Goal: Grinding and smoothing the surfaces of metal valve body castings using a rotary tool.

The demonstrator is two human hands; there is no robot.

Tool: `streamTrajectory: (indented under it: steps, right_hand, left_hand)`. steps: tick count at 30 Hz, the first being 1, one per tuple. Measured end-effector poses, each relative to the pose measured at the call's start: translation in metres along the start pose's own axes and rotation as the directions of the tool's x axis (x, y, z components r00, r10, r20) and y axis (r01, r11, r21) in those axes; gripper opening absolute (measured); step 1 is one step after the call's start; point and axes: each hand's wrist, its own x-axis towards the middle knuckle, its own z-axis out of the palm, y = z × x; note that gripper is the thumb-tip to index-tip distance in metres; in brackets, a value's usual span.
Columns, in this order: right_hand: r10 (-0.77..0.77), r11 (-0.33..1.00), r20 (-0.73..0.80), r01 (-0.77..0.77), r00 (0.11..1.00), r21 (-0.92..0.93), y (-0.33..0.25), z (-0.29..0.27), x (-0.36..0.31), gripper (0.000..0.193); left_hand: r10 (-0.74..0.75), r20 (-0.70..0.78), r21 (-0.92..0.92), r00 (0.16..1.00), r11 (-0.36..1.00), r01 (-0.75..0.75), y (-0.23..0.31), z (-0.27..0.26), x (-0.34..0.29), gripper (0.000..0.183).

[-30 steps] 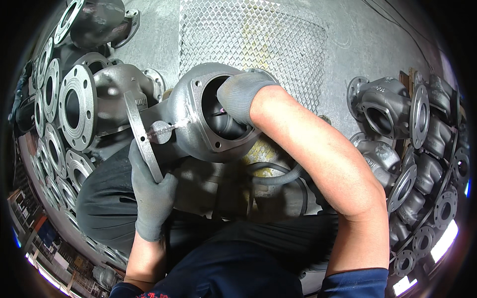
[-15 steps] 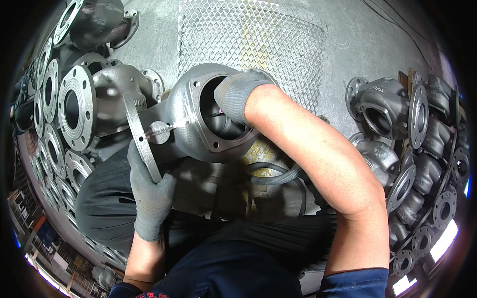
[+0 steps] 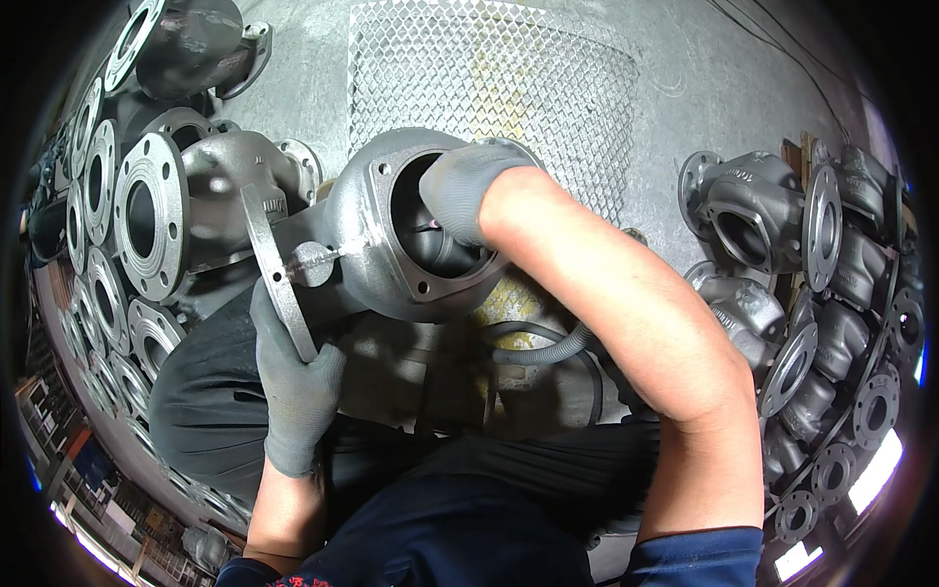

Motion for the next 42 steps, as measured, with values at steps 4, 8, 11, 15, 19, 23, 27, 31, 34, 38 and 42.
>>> streamTrajectory:
  steps: [4,8,11,15,19,23,27,31,34,38,42]
  right_hand:
    - [-0.02,0.984,-0.124,0.042,0.992,0.172,0.023,0.006,-0.026,0.017]
    - [0.141,0.857,-0.357,0.067,0.923,0.512,0.05,0.007,-0.095,0.018]
    - [0.278,0.77,-0.424,0.064,0.862,0.635,0.061,0.023,-0.127,0.021]
    - [0.504,0.55,-0.417,0.091,0.756,0.83,0.06,0.065,-0.146,0.03]
    - [0.631,0.257,-0.345,0.232,0.695,0.938,0.05,0.124,-0.155,0.042]
    - [0.695,0.066,-0.224,0.25,0.684,0.966,0.035,0.169,-0.159,0.052]
    - [0.691,0.072,-0.215,0.231,0.69,0.97,0.033,0.193,-0.151,0.059]
    - [0.683,0.011,-0.207,0.274,0.701,0.962,0.038,0.19,-0.15,0.061]
    - [0.665,0.002,-0.229,0.305,0.711,0.953,0.045,0.203,-0.142,0.059]
    - [0.638,-0.002,-0.29,0.378,0.713,0.926,0.054,0.218,-0.126,0.059]
    - [0.653,0.093,-0.311,0.334,0.691,0.938,0.053,0.206,-0.12,0.061]
  left_hand:
    - [0.038,-0.01,-0.02,0.999,0.999,-0.038,0.002,0.001,0.002,0.087]
    - [0.064,-0.015,0.046,0.998,0.997,-0.064,0.006,-0.002,0.005,0.085]
    - [0.019,-0.012,-0.045,1.0,0.999,-0.02,0.015,0.0,0.008,0.084]
    - [0.033,-0.005,0.001,0.999,0.999,-0.033,0.008,0.001,0.007,0.085]
    - [0.218,-0.066,0.084,0.974,0.974,-0.212,0.006,0.007,0.012,0.081]
    - [0.14,-0.037,0.093,0.989,0.986,-0.136,0.02,0.008,0.019,0.076]
    - [0.227,-0.096,0.2,0.969,0.958,-0.204,0.023,0.011,0.029,0.07]
    - [0.167,-0.019,0.169,0.986,0.972,-0.161,0.037,0.01,0.039,0.077]
    - [0.16,-0.039,0.119,0.986,0.981,-0.154,0.039,0.013,0.045,0.068]
    - [0.099,-0.039,0.095,0.994,0.991,-0.095,0.043,0.011,0.052,0.061]
    - [0.045,-0.041,0.145,0.998,0.989,-0.039,0.041,0.005,0.062,0.053]
